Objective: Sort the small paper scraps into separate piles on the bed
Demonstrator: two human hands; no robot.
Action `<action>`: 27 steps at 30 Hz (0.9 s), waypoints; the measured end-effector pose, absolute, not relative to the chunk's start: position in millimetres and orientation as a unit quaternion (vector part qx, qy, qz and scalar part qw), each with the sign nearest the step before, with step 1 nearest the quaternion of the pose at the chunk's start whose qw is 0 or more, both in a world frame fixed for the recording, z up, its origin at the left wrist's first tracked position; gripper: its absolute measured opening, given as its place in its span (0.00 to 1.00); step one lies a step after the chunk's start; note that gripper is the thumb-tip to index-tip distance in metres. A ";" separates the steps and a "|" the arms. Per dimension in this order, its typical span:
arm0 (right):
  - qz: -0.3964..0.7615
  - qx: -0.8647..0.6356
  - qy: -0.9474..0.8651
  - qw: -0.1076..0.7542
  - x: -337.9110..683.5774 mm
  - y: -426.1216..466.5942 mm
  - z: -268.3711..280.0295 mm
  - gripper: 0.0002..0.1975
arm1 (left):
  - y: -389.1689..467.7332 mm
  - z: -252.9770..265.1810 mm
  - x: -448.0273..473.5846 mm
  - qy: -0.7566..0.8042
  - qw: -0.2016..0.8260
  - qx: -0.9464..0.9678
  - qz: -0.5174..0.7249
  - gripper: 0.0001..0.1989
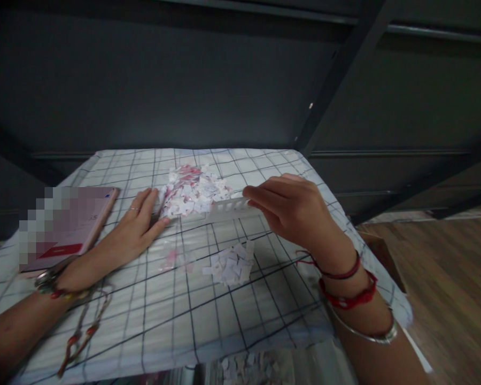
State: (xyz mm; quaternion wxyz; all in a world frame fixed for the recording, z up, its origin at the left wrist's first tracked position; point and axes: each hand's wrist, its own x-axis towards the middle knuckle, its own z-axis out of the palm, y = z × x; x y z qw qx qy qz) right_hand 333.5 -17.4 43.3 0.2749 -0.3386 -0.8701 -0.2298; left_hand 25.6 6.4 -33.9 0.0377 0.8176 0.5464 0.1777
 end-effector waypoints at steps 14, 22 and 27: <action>-0.218 -0.290 -0.877 0.316 315.4 -22.2 41.4 0.08 | 6.3 -36.4 23.1 0.541 0.029 0.822 0.176 0.35; -0.218 -0.252 -0.894 0.300 314.0 -19.5 37.9 0.08 | 6.4 -35.8 23.1 0.547 0.024 0.818 0.174 0.36; -0.236 -0.263 -0.878 0.322 309.6 -20.2 38.9 0.07 | 6.4 -36.3 23.0 0.552 0.026 0.816 0.170 0.37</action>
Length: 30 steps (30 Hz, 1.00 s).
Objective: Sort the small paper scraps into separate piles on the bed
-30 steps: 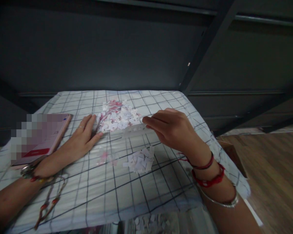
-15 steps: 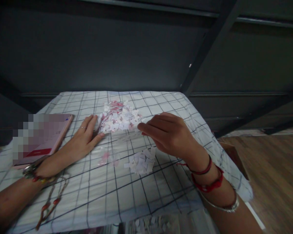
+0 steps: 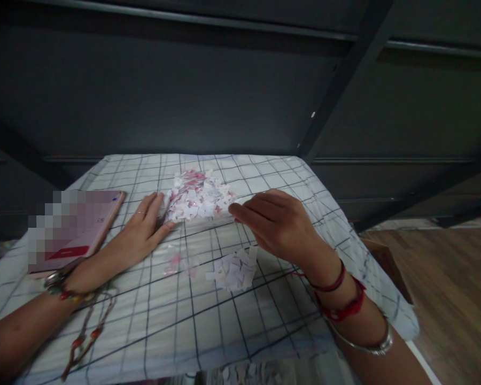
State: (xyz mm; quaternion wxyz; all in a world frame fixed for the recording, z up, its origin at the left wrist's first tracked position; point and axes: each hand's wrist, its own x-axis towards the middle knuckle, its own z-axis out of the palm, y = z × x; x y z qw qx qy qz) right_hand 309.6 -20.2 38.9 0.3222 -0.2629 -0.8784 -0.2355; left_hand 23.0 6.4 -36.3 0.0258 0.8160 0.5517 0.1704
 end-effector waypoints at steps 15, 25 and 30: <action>-0.256 -0.258 -0.873 0.325 315.5 -18.6 40.7 0.08 | 6.5 -33.8 23.7 0.556 0.033 0.814 0.168 0.37; -0.225 -0.324 -0.878 0.272 344.8 -15.1 48.3 0.05 | 6.2 -33.6 22.8 0.556 0.032 0.815 0.159 0.36; -0.171 -0.308 -0.904 0.243 343.4 -14.0 47.9 0.05 | 7.2 -34.0 23.0 0.557 0.032 0.813 0.167 0.37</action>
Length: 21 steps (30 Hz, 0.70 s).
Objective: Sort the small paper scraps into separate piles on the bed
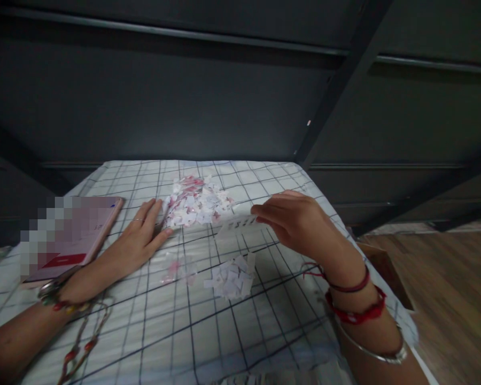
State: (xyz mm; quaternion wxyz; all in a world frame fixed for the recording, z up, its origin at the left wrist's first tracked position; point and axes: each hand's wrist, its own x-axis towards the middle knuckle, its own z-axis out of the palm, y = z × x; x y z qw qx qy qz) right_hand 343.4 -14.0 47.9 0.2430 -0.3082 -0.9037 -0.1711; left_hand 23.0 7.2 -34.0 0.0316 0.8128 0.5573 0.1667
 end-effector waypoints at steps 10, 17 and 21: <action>-0.264 -0.433 -0.836 0.210 361.8 -3.0 41.0 0.08 | 7.1 -36.1 22.3 0.551 0.020 0.818 0.167 0.38; -0.226 -0.402 -0.855 0.236 361.8 -4.9 42.6 0.08 | 7.1 -36.2 21.7 0.550 0.028 0.816 0.176 0.36; -0.251 -0.417 -0.843 0.231 353.1 -4.2 40.1 0.08 | 7.0 -35.1 22.1 0.553 0.032 0.815 0.168 0.37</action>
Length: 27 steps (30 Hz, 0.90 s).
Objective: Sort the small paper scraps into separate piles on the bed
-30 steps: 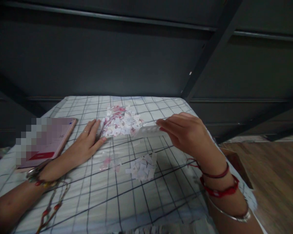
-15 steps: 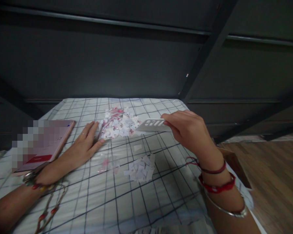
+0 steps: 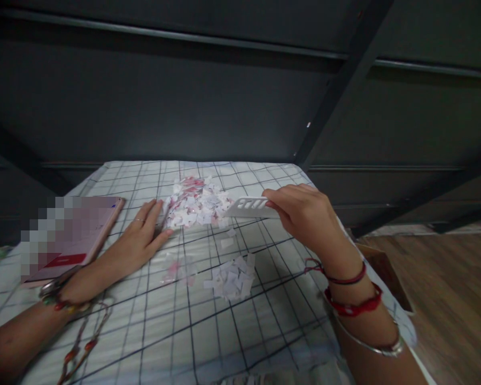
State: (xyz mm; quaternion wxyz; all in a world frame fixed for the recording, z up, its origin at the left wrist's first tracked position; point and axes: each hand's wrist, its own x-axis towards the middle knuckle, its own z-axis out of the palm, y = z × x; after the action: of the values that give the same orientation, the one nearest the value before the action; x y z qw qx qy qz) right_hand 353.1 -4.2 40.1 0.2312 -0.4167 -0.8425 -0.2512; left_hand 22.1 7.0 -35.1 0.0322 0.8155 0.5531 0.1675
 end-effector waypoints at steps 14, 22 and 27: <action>-0.237 -0.425 -0.847 0.216 348.6 -1.3 37.7 0.08 | 6.5 -34.5 23.1 0.554 0.032 0.814 0.171 0.36; -0.198 -0.408 -0.856 0.249 355.8 -8.2 44.0 0.07 | 6.2 -32.6 23.8 0.557 0.033 0.815 0.157 0.36; -0.262 -0.418 -0.841 0.223 344.0 -2.7 36.3 0.09 | 6.5 -33.3 24.5 0.559 0.028 0.814 0.154 0.36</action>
State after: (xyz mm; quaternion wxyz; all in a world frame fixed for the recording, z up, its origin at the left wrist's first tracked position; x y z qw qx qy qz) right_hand 344.0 -2.7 36.3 0.2231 -0.4185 -0.8406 -0.2617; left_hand 24.5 6.5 -33.3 0.0279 0.8141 0.5591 0.1543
